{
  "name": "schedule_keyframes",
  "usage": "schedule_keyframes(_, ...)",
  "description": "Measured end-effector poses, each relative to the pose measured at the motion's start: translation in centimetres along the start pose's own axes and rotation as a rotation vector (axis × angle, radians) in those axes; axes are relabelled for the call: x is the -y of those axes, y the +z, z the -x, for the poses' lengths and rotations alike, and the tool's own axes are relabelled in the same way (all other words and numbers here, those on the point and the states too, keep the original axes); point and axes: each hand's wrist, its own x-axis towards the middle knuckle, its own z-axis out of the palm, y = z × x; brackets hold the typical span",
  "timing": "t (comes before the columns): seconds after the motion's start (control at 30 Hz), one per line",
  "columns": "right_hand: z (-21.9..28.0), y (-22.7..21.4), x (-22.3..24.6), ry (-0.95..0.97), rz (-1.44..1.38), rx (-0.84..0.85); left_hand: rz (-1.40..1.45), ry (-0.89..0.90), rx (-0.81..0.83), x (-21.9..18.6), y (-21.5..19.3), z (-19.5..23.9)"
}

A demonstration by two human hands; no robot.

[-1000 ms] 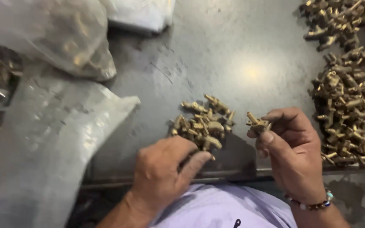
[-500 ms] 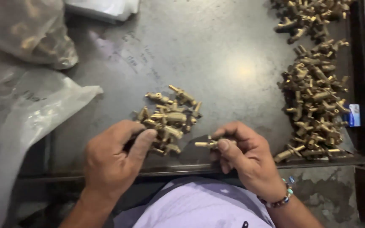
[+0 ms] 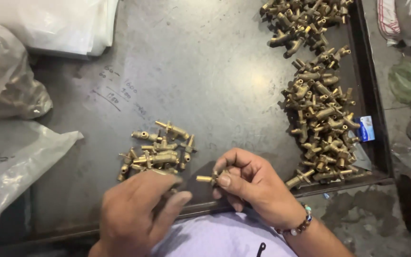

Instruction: Manually inspecting and sorting small brass gas valve fittings on a metal workbench.

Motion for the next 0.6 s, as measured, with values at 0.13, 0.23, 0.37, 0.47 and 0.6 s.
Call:
schedule_keyframes(0.13,-0.7,0.0,0.9,0.048,-0.065,0.032,0.031,0.119,0.021,-1.0,0.2,-3.1)
schedule_keyframes(0.23,-1.1,0.0,1.2,0.099,-0.069,0.045,0.065,0.245,0.062,-1.4,0.4,-4.0)
schedule_keyframes(0.37,-1.4,-0.2,1.9,0.157,-0.181,0.077,0.101,0.182,0.097,-1.2,0.5,-4.2)
schedule_keyframes(0.47,-1.4,0.1,2.2,0.183,-0.229,0.083,0.086,0.179,0.077,-1.1,0.3,-4.0)
schedule_keyframes(0.6,-1.4,0.3,2.1,0.237,-0.146,0.005,0.054,0.203,0.048,-1.1,0.1,-3.6)
